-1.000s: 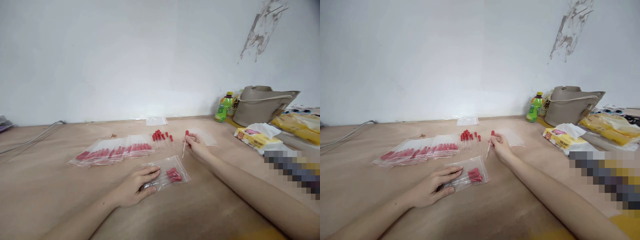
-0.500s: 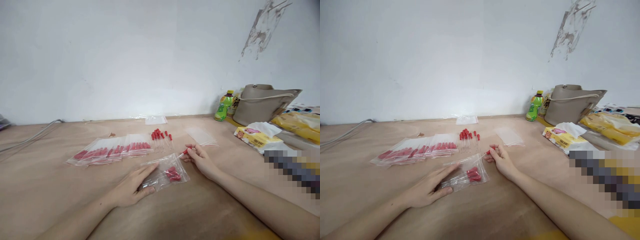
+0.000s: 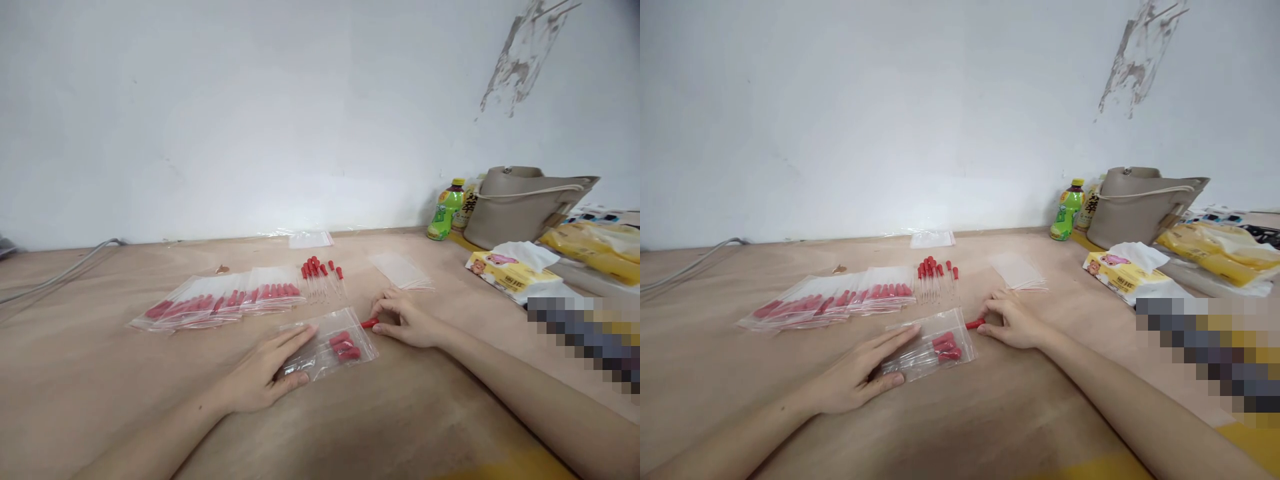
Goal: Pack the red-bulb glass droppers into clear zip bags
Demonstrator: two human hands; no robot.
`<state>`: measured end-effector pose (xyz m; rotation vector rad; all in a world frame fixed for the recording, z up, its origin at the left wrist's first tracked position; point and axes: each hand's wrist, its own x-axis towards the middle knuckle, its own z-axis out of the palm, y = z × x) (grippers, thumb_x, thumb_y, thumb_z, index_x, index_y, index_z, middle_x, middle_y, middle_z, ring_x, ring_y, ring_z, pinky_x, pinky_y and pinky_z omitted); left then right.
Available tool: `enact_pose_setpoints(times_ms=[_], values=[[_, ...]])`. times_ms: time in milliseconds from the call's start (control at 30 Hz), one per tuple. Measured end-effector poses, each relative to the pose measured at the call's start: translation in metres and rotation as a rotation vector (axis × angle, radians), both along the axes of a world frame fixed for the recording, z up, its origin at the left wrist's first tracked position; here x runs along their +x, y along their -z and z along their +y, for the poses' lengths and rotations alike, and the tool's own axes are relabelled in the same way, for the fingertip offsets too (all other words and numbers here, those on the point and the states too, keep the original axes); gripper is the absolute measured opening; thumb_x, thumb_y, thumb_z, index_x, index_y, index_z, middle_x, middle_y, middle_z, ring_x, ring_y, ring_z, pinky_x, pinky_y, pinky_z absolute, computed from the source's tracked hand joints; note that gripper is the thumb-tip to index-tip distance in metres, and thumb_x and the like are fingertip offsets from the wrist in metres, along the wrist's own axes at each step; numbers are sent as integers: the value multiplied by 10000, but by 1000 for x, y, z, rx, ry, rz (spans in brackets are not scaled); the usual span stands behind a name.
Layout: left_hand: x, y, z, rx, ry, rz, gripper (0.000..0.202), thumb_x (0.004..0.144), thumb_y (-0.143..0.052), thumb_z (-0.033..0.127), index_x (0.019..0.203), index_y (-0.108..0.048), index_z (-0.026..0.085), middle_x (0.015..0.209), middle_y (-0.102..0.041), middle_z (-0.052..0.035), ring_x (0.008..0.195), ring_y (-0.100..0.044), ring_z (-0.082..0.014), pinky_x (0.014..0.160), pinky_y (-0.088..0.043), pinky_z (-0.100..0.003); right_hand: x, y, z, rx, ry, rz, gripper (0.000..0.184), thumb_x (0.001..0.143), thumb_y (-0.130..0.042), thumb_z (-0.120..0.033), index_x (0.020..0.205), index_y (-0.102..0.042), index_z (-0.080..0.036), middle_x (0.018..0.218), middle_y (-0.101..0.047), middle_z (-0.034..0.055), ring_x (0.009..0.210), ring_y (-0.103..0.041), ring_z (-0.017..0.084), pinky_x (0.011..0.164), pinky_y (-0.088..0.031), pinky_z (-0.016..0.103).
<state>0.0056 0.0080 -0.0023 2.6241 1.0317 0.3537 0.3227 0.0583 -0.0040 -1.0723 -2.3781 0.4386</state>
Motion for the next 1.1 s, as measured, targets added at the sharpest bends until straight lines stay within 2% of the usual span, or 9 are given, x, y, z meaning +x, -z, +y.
enact_pose_setpoints(times_ms=[167,300,500,633,767,833,933,1000,1100], values=[[1,-2,1,9,22,4,578,888,-445,360,1391,-166,297,1420,-275,-31,1263,-311,-241,1007,-316,-416,-12,5,1,119,8,26,148,756,-590,-363,824,-638,-242,861,-568,45,862,-485,195,816,-325,368],[2,-4,0,11,30,1,550,893,-440,354,1383,-194,306,1425,-264,-18,1263,-312,-234,1007,-317,-406,-14,4,4,100,-34,25,133,760,-596,-344,814,-635,-229,804,-589,33,835,-501,183,793,-334,354],[2,-2,0,6,31,4,528,895,-437,359,1374,-219,318,1425,-263,-13,1264,-311,-230,1006,-318,-404,-11,-2,1,-49,-188,178,149,759,-598,-317,810,-570,-180,858,-576,48,853,-511,164,789,-388,323],[1,-1,1,9,42,-7,531,889,-450,347,1371,-227,321,1427,-260,-9,1268,-305,-228,1008,-315,-401,-21,1,-4,-255,-239,314,137,805,-526,-305,836,-465,-187,937,-568,53,821,-518,141,741,-415,295],[1,-1,2,20,45,-8,532,890,-447,338,1372,-222,319,1427,-259,-12,1264,-311,-230,1004,-321,-403,-31,7,-3,-430,-295,319,171,815,-499,-332,862,-416,-190,934,-559,43,745,-513,114,657,-420,253],[2,-1,2,24,41,2,534,892,-444,347,1374,-219,313,1425,-263,-21,1260,-318,-231,1000,-325,-405,-34,9,0,-440,-258,335,186,811,-499,-348,869,-440,-181,805,-551,13,675,-496,104,605,-408,232],[2,-1,2,28,36,8,533,893,-442,351,1375,-221,305,1426,-261,-25,1263,-312,-230,1004,-320,-402,-39,12,4,-381,-107,349,201,790,-522,-356,845,-537,-163,637,-513,-21,547,-438,88,515,-364,213],[2,-1,1,27,35,7,530,893,-442,354,1373,-225,304,1425,-262,-23,1263,-312,-232,1003,-323,-399,-43,15,6,-326,-37,349,203,779,-535,-344,817,-606,-158,654,-556,1,560,-462,97,528,-376,225],[3,-2,1,29,41,-2,535,892,-443,351,1375,-217,306,1424,-266,-20,1263,-313,-229,1001,-328,-395,-51,17,6,-258,-11,373,195,778,-526,-307,771,-656,-161,781,-629,45,695,-546,140,632,-426,265]])
